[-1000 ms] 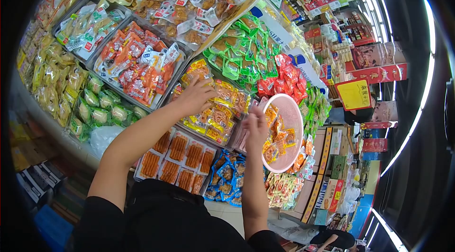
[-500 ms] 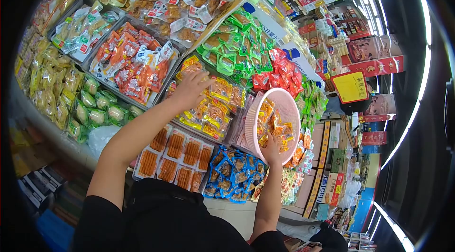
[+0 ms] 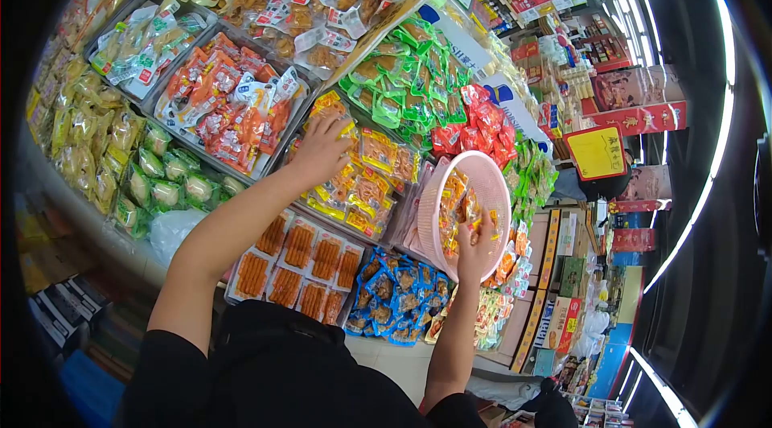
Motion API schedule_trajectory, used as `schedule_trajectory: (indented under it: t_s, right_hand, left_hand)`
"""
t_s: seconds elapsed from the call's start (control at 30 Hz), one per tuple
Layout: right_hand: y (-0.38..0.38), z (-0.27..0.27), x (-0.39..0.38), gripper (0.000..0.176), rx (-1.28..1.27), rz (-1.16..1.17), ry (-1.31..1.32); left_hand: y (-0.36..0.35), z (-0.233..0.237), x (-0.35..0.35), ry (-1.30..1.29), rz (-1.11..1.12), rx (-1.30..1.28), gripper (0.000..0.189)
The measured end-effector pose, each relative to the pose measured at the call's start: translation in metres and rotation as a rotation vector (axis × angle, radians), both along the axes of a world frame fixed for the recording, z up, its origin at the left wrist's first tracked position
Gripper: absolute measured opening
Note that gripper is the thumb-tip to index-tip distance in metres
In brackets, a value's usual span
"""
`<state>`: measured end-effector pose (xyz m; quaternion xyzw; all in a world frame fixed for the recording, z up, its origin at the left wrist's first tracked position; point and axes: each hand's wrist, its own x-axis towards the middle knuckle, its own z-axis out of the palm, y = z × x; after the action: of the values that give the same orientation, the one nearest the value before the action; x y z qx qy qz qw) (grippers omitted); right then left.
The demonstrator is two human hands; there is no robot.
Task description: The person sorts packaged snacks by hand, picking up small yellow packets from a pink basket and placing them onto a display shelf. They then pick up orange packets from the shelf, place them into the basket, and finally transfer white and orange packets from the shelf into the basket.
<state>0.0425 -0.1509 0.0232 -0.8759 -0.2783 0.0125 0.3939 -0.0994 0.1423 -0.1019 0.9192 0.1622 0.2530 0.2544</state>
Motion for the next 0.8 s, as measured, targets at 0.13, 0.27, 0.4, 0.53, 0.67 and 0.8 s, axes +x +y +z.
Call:
schedule_trajectory:
  t_s: [0.13,0.27,0.4,0.53,0.67,0.8]
  right_hand:
    - [0.048,0.005,-0.051,0.056,0.101,0.197,0.250]
    - [0.083,-0.007,-0.074,0.058,-0.231,0.450,-0.275]
    - [0.097,-0.024,-0.082,0.060,-0.336,0.459,-0.234]
    - [0.096,-0.068,-0.044,0.061,-0.387,0.397,-0.269]
    - [0.093,-0.089,-0.023,0.057,-0.426,0.413,-0.333]
    - [0.093,-0.088,-0.041,0.050,-0.495,0.433,-0.367]
  left_hand:
    - [0.001,-0.002,0.002,-0.003,-0.015,0.013,0.028]
    - [0.002,-0.001,-0.001,-0.029,-0.002,0.000,0.029]
    - [0.001,-0.002,0.000,-0.061,0.001,0.018,0.030]
    - [0.002,0.000,-0.003,-0.037,-0.015,-0.007,0.029]
    - [0.000,-0.001,0.000,-0.055,-0.002,0.018,0.027]
    - [0.001,0.000,-0.001,-0.070,0.001,0.012,0.025]
